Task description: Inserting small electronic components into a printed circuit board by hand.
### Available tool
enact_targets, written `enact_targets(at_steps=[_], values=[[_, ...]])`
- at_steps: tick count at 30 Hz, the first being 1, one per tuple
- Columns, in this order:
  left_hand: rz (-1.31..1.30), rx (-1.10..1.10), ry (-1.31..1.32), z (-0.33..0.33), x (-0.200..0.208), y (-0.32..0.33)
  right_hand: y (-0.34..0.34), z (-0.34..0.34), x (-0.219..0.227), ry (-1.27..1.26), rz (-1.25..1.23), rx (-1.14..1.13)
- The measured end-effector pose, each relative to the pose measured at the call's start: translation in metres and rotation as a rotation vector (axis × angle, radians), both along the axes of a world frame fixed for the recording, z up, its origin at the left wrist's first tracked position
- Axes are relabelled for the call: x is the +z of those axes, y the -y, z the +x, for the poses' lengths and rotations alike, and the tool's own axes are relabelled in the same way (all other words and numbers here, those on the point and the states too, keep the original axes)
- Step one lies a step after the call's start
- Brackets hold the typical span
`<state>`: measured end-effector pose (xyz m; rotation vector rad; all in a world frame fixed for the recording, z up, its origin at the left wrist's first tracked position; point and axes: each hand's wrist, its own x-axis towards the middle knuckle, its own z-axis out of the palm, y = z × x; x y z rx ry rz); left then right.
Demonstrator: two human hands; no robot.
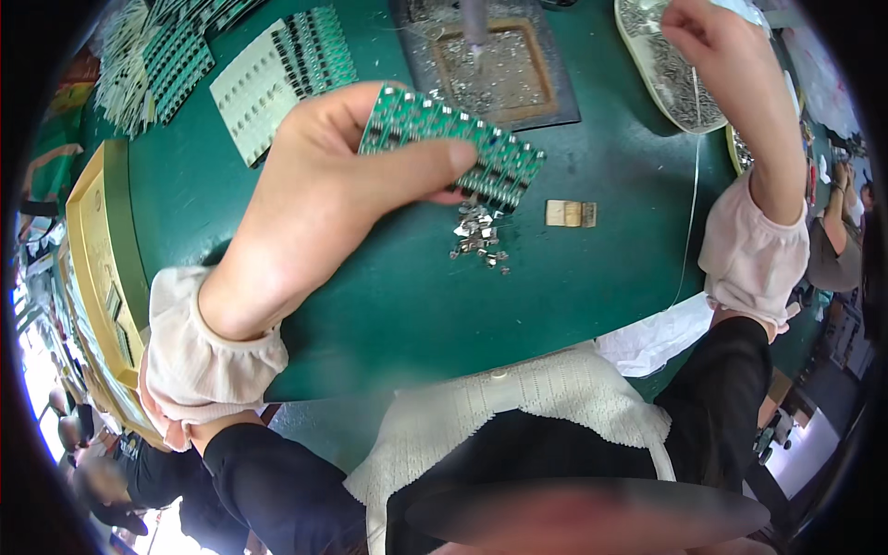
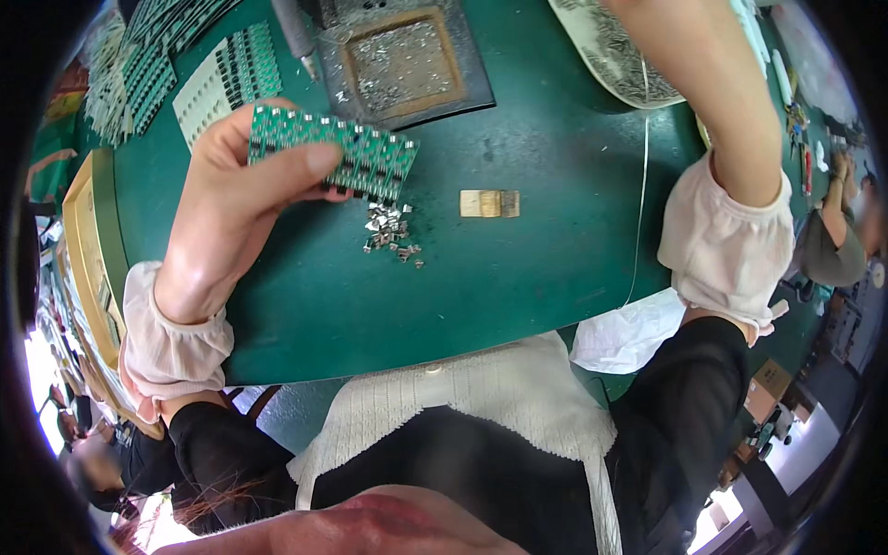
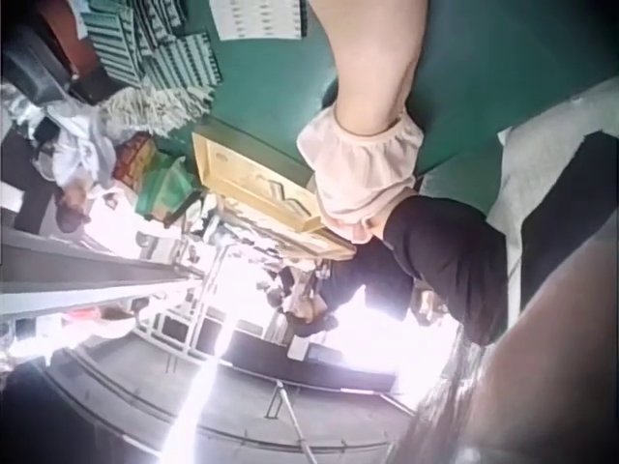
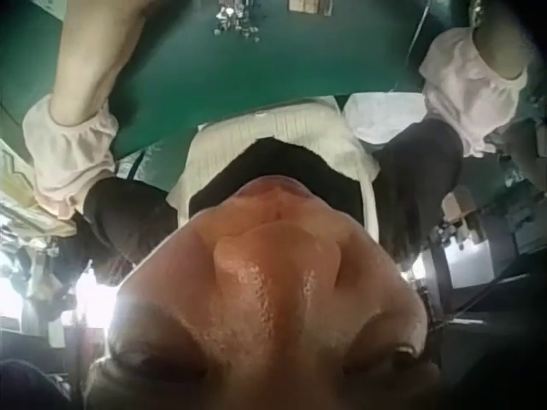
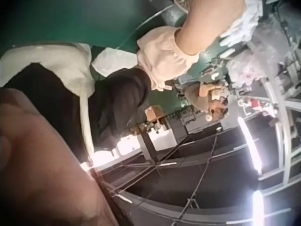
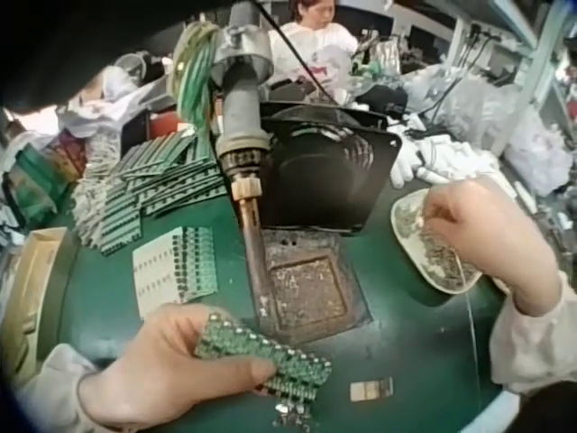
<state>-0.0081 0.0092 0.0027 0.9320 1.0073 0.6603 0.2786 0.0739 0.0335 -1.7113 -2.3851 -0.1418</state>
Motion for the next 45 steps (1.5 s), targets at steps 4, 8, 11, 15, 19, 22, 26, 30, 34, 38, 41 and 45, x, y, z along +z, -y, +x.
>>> enact_targets(at_steps=[4,8,11,15,19,22,26,30,34,38,41,45], values=[[0.128,-0.167,-0.135,0.005,0.005,0.007,0.0,0.008,-0.007,0.062,-0.073,0.013],[0.207,-0.201,-0.283,0.007,0.006,0.016,-0.009,0.01,-0.023,0.068,-0.046,0.09],[0.236,-0.246,-0.25,0.011,0.009,0.017,-0.008,0.018,-0.023,0.126,-0.004,0.102],[0.388,-0.34,-0.29,0.008,0.001,0.018,-0.009,0.013,-0.024,0.208,-0.013,0.064],[0.679,-0.384,-0.294,0.003,0.001,0.018,-0.011,0.003,-0.019,0.202,-0.02,0.045],[0.896,-0.356,-0.282,0.003,-0.001,0.017,-0.001,-0.01,-0.005,0.039,-0.067,0.039],[1.282,-0.319,-0.363,0.001,-0.008,0.009,0.008,-0.009,-0.005,-0.479,-0.448,0.099],[1.583,-0.256,-0.483,-0.004,-0.008,0.007,0.012,-0.033,-0.006,-0.87,-0.86,0.537],[1.692,-0.196,-0.411,-0.003,-0.011,0.0,0.015,-0.044,0.0,-0.84,-0.968,0.534],[1.677,-0.204,-0.395,-0.003,-0.01,0.001,0.014,-0.045,0.0,-0.895,-1.113,0.439],[1.676,-0.212,-0.365,-0.002,-0.009,0.001,0.014,-0.043,0.002,-0.894,-1.096,0.456],[1.649,-0.245,-0.371,-0.003,-0.009,0.003,0.02,-0.039,-0.009,-0.964,-0.909,0.404]])
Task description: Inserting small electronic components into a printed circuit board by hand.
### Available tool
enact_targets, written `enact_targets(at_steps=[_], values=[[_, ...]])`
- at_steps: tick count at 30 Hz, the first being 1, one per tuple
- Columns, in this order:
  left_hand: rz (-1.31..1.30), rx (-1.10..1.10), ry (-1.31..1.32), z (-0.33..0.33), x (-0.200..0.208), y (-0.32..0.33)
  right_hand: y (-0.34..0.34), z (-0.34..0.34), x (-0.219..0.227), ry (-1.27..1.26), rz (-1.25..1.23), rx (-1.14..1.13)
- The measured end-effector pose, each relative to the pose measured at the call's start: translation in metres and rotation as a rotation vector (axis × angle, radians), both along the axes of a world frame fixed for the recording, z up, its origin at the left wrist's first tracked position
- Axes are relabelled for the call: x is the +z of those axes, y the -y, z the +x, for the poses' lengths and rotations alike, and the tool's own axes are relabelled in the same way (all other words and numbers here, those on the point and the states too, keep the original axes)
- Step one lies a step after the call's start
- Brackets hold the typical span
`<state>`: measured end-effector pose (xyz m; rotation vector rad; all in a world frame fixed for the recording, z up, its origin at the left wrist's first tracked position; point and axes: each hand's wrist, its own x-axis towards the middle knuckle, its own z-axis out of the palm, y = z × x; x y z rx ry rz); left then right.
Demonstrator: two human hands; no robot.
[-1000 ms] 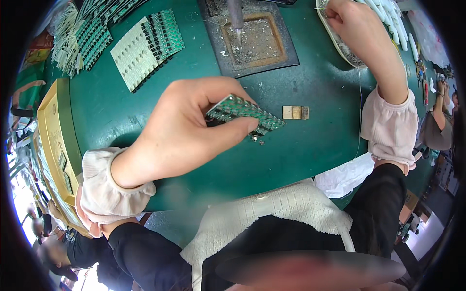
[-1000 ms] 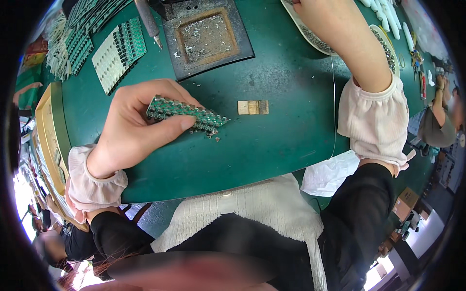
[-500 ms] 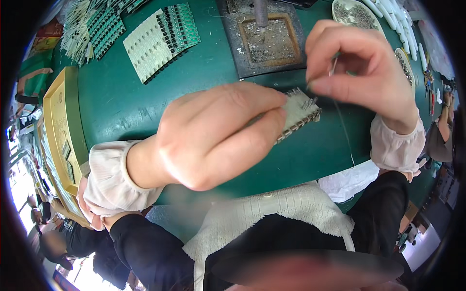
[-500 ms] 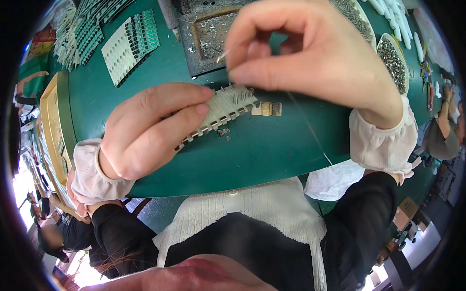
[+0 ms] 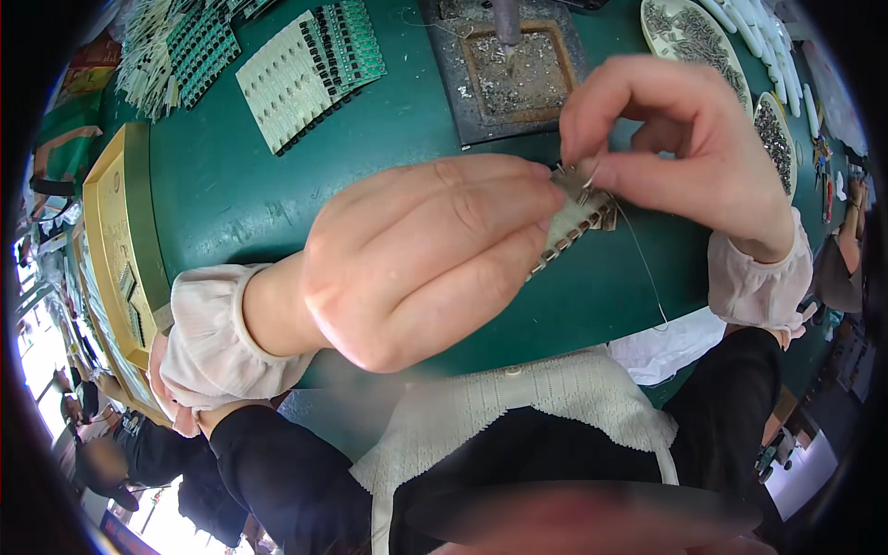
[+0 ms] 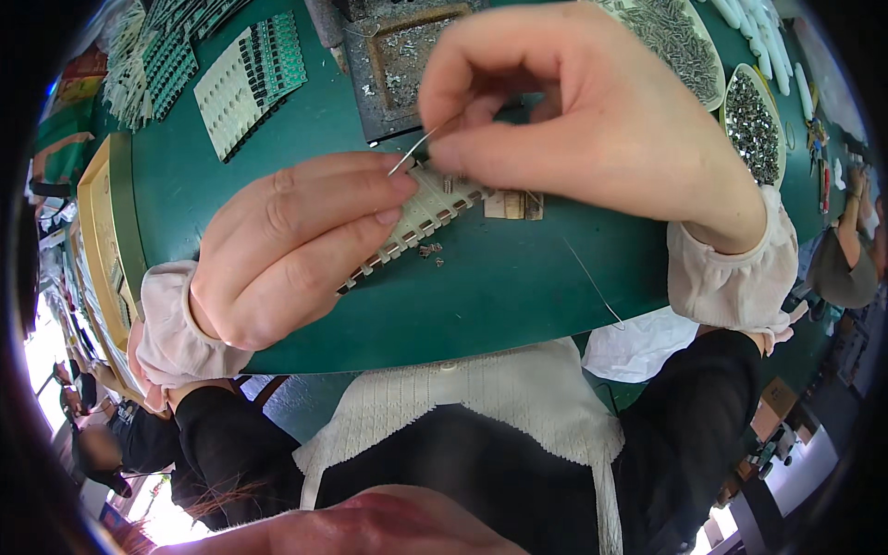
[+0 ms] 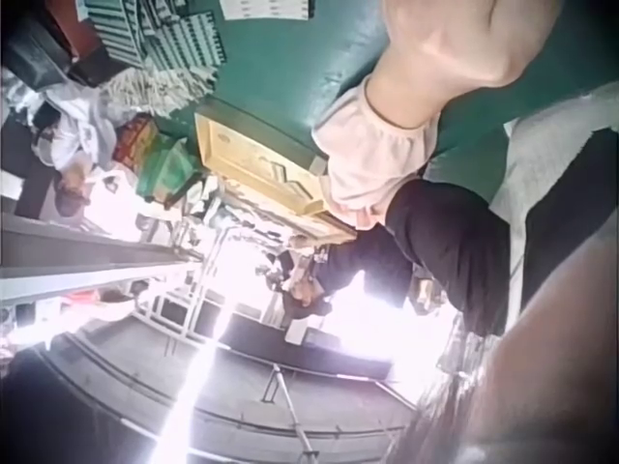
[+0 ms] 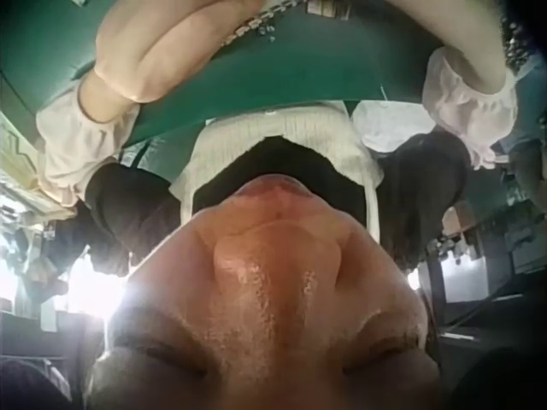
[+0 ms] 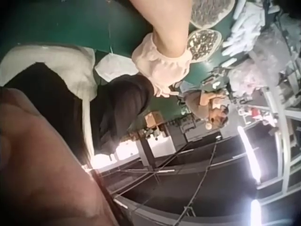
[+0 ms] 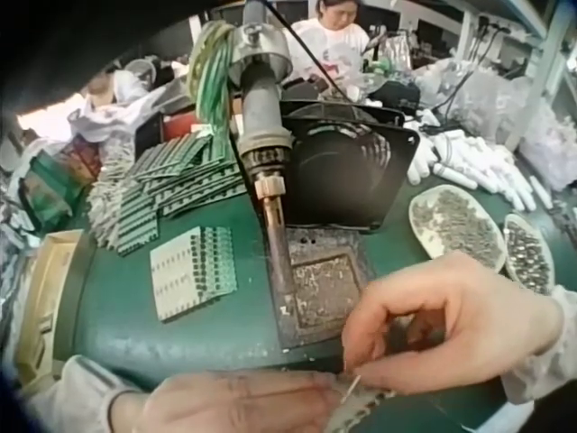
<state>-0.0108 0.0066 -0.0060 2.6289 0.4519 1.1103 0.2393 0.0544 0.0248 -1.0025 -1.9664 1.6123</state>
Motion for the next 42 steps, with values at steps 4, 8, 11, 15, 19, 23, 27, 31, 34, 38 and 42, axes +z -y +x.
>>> enact_targets(at_steps=[4,8,11,15,19,23,27,31,34,38,42], values=[[-0.047,-0.003,-0.02,0.001,0.001,0.002,-0.002,0.001,0.008,0.092,-0.103,-0.112],[-0.049,0.003,-0.025,0.001,0.0,0.0,0.002,0.003,0.003,0.122,0.061,-0.054],[0.01,0.01,-0.01,0.002,-0.003,-0.003,0.0,0.0,0.002,0.058,0.111,0.012],[0.022,0.02,0.017,0.002,-0.006,-0.003,0.0,-0.005,0.007,0.088,0.155,0.144],[-0.025,0.02,0.016,0.002,-0.003,-0.001,-0.001,-0.004,0.003,0.082,0.159,0.142],[-0.02,0.007,0.017,0.0,-0.005,-0.003,0.0,-0.004,0.002,0.087,0.158,0.128],[-0.045,0.009,0.009,0.0,-0.005,-0.002,0.0,-0.004,0.003,0.088,0.168,0.129],[-0.084,0.006,0.005,0.001,-0.002,0.0,-0.001,-0.003,0.001,0.073,0.188,0.165],[-0.085,-0.017,0.003,0.001,0.001,0.002,-0.001,0.0,-0.001,0.089,0.1,0.155],[-0.065,-0.044,0.002,0.002,0.001,0.001,-0.004,-0.002,0.001,0.082,0.124,0.208],[-0.265,0.021,-0.027,-0.001,0.01,0.007,-0.005,-0.006,-0.007,-0.053,-0.122,-0.129]])
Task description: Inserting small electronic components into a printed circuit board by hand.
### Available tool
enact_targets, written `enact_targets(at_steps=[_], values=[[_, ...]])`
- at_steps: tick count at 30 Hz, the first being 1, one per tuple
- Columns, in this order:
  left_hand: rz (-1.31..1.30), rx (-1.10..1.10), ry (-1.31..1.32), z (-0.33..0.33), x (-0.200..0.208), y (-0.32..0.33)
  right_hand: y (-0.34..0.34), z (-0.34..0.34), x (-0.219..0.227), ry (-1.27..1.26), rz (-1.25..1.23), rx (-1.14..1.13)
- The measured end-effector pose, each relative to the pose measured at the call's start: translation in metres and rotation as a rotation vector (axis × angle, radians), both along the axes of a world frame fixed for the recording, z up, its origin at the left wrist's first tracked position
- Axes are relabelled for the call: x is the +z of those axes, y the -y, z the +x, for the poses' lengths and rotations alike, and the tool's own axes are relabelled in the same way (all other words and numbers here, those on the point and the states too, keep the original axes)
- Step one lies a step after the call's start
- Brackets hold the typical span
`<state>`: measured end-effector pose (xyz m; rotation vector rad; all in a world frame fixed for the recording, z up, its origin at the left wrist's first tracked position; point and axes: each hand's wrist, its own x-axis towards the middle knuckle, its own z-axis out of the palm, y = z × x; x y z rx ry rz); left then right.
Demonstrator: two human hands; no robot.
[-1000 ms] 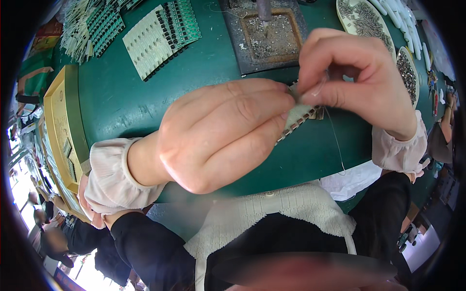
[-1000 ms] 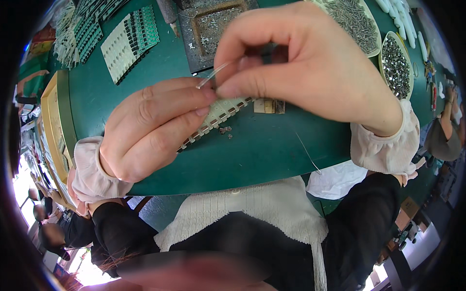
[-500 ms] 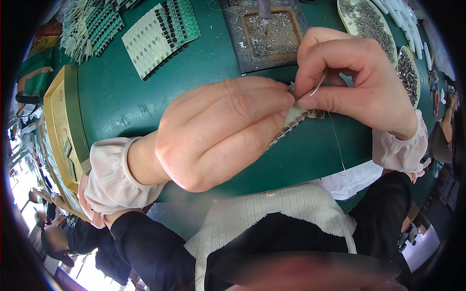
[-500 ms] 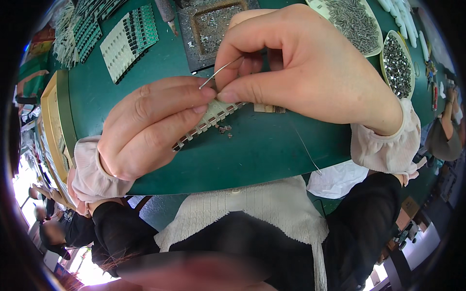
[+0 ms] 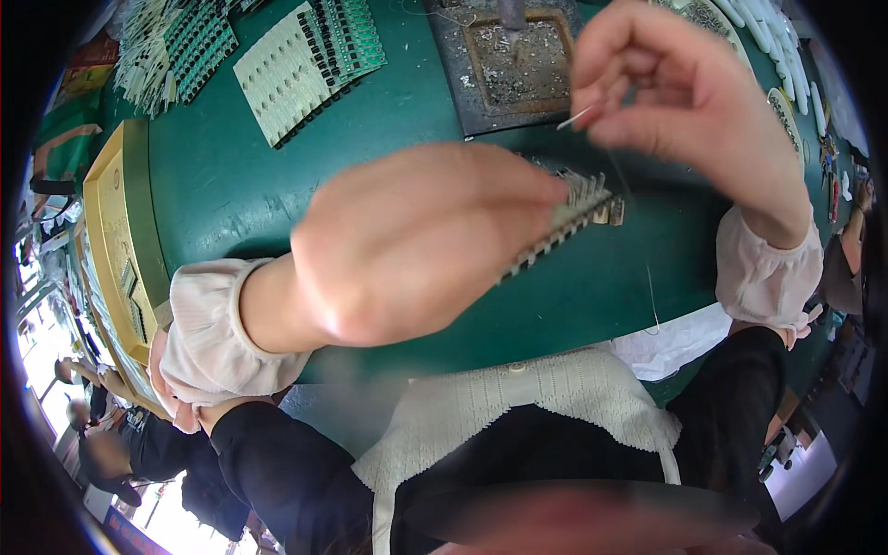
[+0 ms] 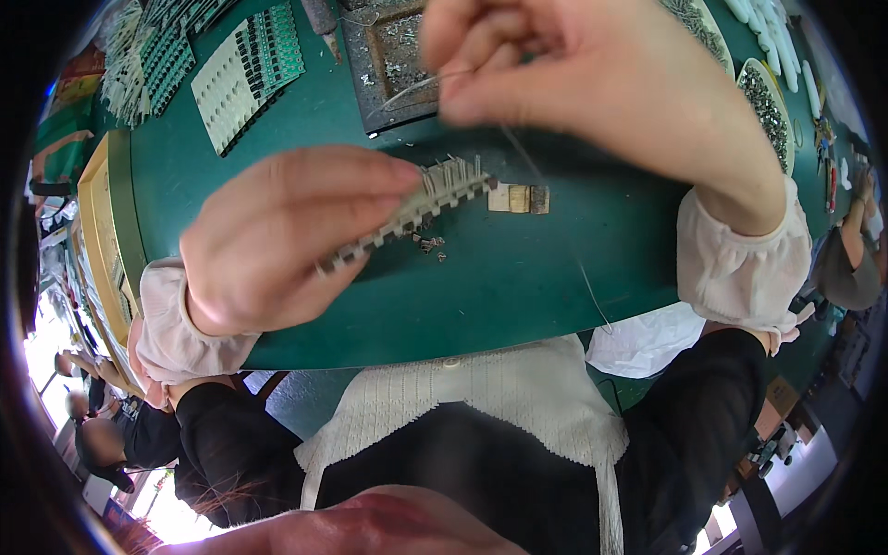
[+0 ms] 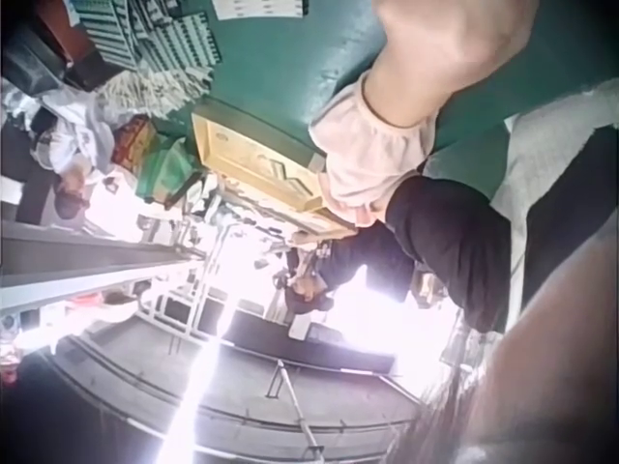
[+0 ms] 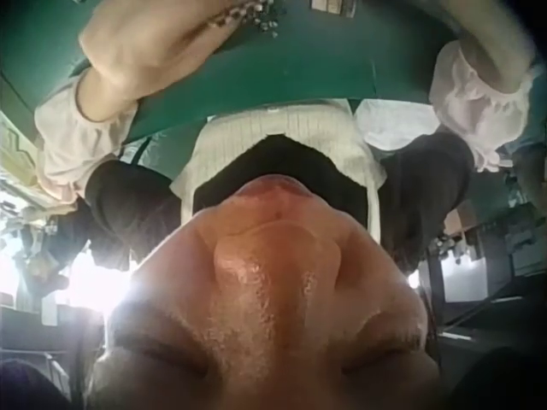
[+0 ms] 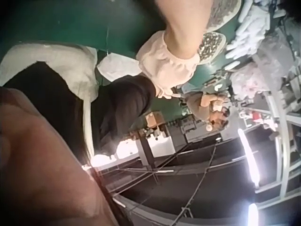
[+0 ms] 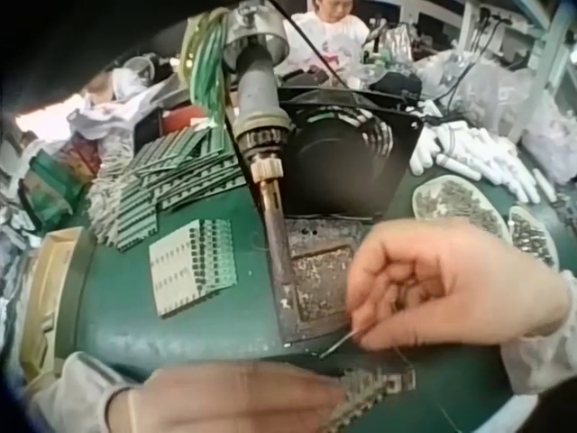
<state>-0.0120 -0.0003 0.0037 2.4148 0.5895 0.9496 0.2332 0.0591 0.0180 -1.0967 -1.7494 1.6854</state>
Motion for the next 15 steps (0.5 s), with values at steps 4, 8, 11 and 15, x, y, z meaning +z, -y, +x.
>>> enact_targets(at_steps=[4,8,11,15], values=[[-0.688,0.235,0.163,0.007,0.0,-0.003,0.006,-0.006,0.035,0.314,-0.01,0.013],[-1.349,0.345,0.427,-0.003,-0.001,-0.023,0.006,-0.021,0.035,0.351,0.061,0.026],[-1.397,0.217,0.576,-0.01,-0.002,-0.032,0.007,-0.028,0.042,0.399,0.122,-0.003],[-1.44,0.163,0.693,-0.008,0.002,-0.035,0.007,-0.034,0.046,0.462,0.199,-0.036]])
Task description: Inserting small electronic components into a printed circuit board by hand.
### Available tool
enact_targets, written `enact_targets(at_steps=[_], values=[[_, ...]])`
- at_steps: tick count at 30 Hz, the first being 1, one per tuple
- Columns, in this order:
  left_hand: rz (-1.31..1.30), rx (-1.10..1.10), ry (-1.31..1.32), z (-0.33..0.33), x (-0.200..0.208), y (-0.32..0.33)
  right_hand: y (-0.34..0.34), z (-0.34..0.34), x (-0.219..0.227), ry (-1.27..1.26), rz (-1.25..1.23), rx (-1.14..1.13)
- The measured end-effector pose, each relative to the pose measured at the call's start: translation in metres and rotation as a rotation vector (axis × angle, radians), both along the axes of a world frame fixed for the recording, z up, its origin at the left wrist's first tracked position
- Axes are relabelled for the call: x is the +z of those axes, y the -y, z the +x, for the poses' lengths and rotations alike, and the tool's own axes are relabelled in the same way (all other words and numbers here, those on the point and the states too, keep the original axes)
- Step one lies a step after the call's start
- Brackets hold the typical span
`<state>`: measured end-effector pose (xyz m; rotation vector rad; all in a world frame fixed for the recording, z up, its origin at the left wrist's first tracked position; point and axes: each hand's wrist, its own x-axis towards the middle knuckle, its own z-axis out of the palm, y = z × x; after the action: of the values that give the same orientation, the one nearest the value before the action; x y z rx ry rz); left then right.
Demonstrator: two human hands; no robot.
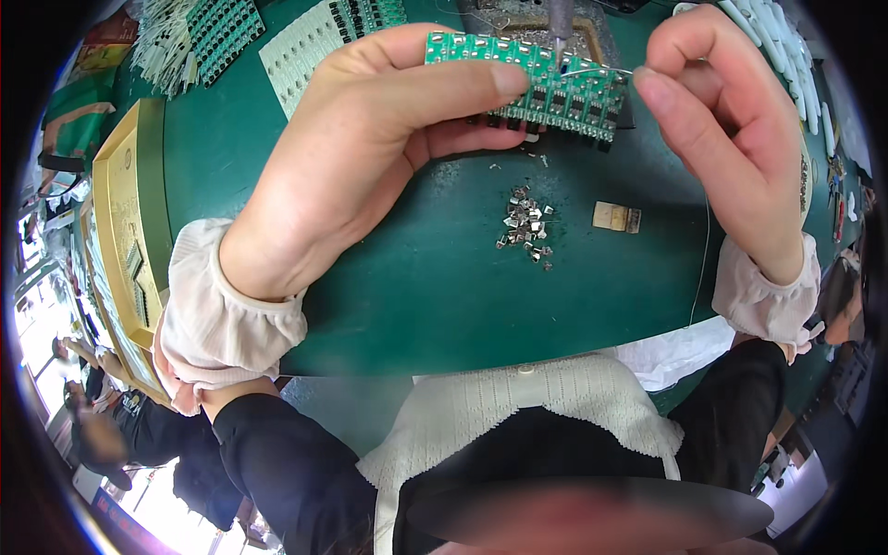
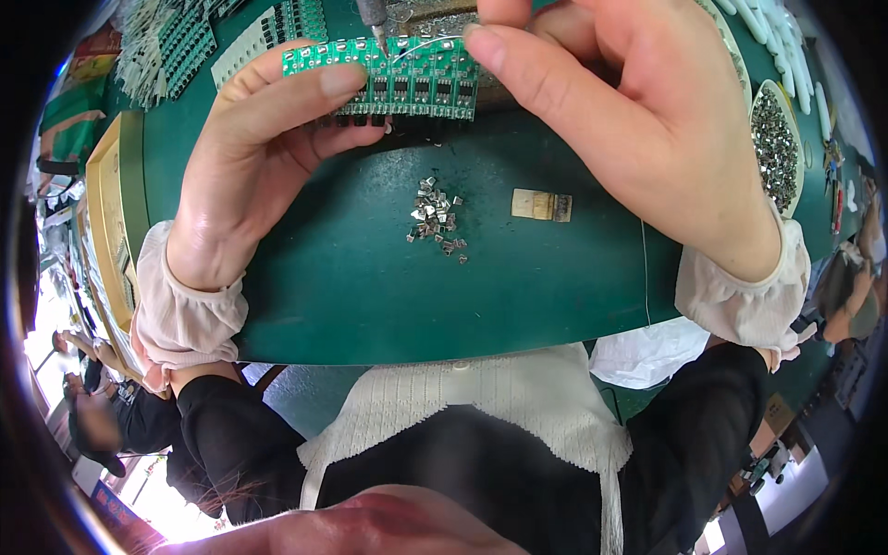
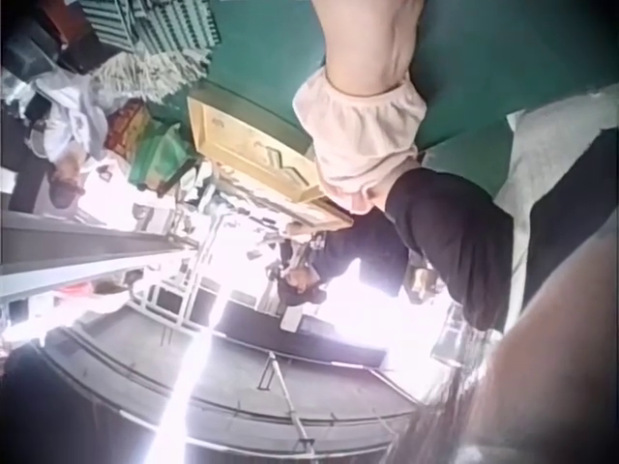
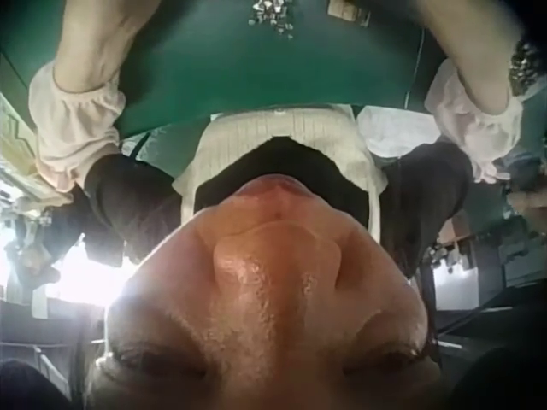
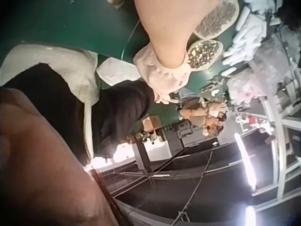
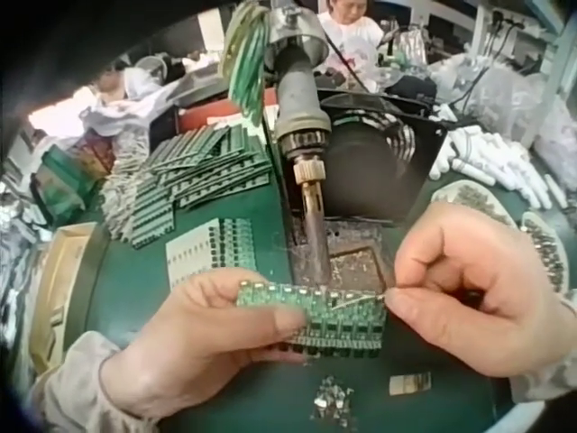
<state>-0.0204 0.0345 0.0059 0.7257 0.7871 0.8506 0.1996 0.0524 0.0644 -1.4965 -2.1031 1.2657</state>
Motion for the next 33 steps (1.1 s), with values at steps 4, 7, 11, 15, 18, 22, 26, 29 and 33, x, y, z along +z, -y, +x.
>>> enact_targets(at_steps=[4,7,11,15,18,22,26,29,33], values=[[0.001,0.002,-0.007,-0.002,0.002,-0.003,-0.003,-0.007,0.0,0.059,0.083,-0.024],[0.022,0.043,-0.13,-0.008,-0.001,-0.003,-0.003,-0.015,0.001,0.101,0.145,-0.036],[0.035,0.067,-0.135,-0.009,0.0,-0.003,-0.005,-0.014,0.0,0.162,0.227,-0.059],[0.053,0.031,-0.138,-0.011,-0.001,-0.005,-0.005,-0.018,-0.002,0.217,0.307,-0.086],[0.043,0.048,-0.13,-0.011,0.002,-0.005,-0.006,-0.02,-0.002,0.258,0.368,-0.104],[0.061,0.042,-0.123,-0.009,0.0,-0.005,-0.005,-0.017,-0.005,0.314,0.448,-0.138],[-0.001,0.064,-0.144,-0.013,-0.007,0.001,-0.011,-0.003,-0.016,0.35,0.527,-0.143],[-0.012,-0.023,-0.04,-0.004,-0.008,0.001,-0.008,0.03,-0.021,0.413,0.598,-0.212],[-0.044,-0.058,-0.037,0.0,-0.007,0.009,-0.036,0.069,-0.034,0.497,0.693,-0.26]])
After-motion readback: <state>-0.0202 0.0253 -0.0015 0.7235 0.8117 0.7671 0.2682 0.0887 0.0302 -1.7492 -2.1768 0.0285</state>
